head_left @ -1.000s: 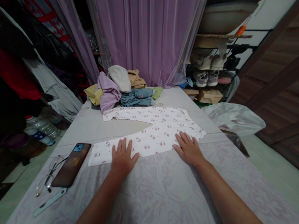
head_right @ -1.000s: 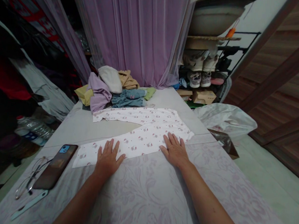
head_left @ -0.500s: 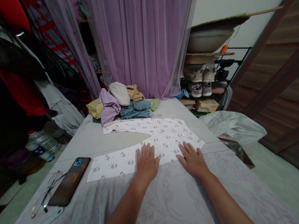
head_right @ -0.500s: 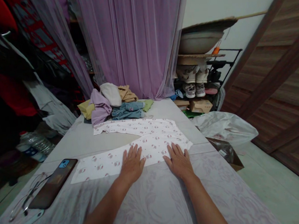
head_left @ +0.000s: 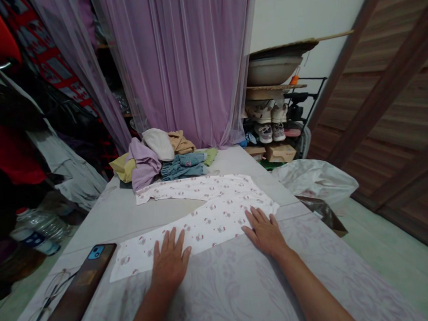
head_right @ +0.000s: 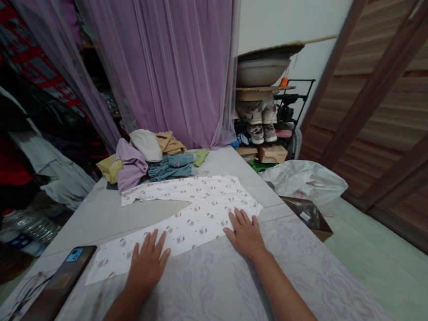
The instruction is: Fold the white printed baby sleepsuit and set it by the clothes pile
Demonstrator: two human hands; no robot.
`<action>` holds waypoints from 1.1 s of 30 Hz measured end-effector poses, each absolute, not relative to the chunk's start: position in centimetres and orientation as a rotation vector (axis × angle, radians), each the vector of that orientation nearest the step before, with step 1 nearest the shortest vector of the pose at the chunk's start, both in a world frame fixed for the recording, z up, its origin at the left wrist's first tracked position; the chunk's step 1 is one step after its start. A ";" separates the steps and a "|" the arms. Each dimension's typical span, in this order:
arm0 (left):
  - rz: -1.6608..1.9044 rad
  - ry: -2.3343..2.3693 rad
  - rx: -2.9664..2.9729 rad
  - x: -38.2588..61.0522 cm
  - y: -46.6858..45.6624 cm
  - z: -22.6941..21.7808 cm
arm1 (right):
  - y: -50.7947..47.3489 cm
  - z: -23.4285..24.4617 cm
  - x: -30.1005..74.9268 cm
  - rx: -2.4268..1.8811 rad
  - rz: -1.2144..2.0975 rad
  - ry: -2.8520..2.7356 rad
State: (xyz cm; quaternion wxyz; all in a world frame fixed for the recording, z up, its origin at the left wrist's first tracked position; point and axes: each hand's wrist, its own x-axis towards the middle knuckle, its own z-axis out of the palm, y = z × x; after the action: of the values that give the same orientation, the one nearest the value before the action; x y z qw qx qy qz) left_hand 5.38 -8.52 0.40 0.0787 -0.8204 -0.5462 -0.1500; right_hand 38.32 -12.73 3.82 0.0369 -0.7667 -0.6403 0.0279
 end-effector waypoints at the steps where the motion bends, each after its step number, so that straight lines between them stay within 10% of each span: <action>1: -0.405 -1.672 -2.425 4.3 -8.4 0.6 | -12.7 4.0 38.3 -2.357 0.101 -1.964; 16: -0.057 -2.008 -2.247 -0.3 -8.1 2.2 | -9.9 5.9 26.1 -1.834 0.452 -2.258; 33: 0.094 -2.050 -2.236 -2.0 -7.3 2.4 | -12.0 4.1 41.0 -2.482 0.126 -1.919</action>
State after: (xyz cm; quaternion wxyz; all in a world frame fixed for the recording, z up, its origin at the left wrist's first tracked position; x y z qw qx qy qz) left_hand -2.00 -7.32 2.43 0.0530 -0.7357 -0.6745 0.0310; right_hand 41.05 -12.03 4.10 0.0006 -0.7905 -0.6112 0.0400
